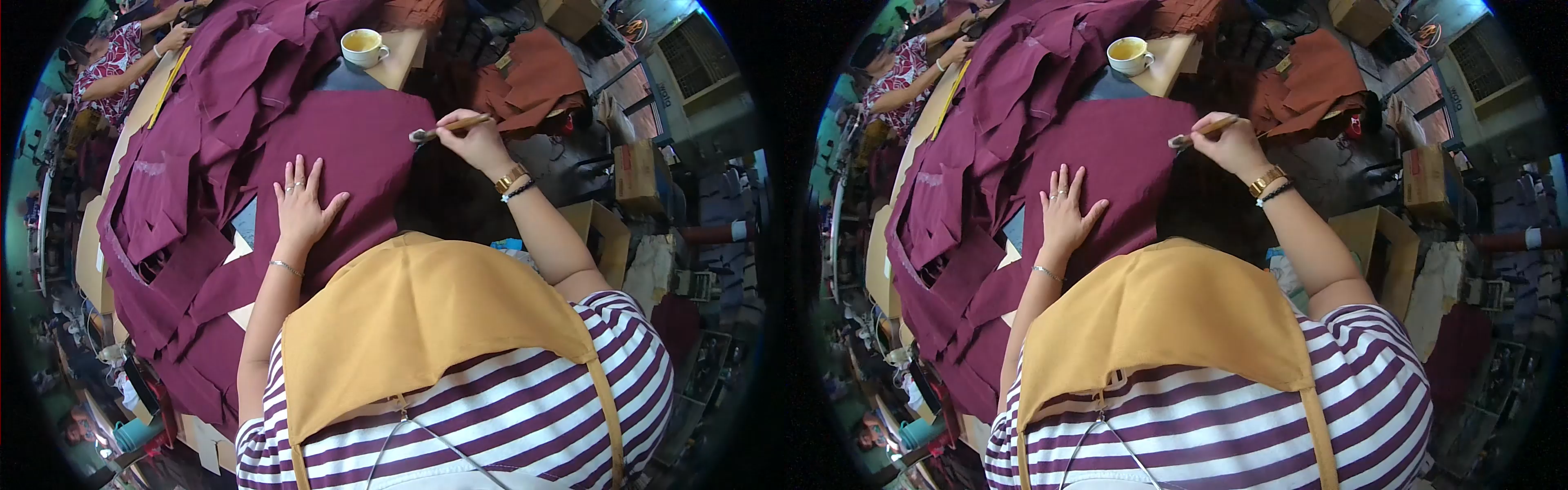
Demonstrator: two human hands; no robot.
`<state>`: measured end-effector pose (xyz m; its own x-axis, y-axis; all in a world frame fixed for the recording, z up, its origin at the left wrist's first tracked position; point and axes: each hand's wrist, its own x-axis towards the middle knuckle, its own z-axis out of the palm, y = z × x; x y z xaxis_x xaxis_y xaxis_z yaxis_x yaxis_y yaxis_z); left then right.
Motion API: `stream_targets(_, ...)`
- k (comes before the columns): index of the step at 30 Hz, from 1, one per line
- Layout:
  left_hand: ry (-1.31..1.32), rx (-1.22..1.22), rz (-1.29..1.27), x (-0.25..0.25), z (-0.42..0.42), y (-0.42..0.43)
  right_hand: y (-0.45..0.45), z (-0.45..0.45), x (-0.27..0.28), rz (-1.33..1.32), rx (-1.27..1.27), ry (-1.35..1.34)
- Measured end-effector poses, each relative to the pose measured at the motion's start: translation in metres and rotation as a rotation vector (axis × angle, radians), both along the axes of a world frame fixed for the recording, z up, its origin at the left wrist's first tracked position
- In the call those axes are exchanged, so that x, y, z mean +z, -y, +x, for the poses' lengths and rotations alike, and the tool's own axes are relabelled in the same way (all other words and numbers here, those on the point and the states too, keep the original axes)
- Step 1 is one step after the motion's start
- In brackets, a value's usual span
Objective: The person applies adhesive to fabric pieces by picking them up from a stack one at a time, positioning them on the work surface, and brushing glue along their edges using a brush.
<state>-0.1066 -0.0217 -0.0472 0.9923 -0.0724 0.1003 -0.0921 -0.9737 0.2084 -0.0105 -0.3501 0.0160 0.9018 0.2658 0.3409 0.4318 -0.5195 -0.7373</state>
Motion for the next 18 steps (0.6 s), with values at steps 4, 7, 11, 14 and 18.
stream_targets(4,0.004,0.002,-0.018,0.002,-0.001,0.001,0.001,-0.003,0.028,-0.19,0.006,0.045)
stream_targets(7,-0.001,0.003,-0.013,0.003,-0.001,0.001,0.004,0.005,0.04,-0.278,-0.06,0.16)
stream_targets(11,0.001,0.005,-0.003,0.002,0.0,0.002,-0.014,0.014,0.024,-0.115,-0.043,0.021)
stream_targets(14,0.027,0.004,-0.027,0.0,0.0,0.002,-0.01,0.017,0.02,-0.347,-0.054,0.044)
stream_targets(18,0.044,-0.006,-0.031,-0.003,0.001,0.002,0.027,0.022,0.033,-0.588,-0.123,-0.001)
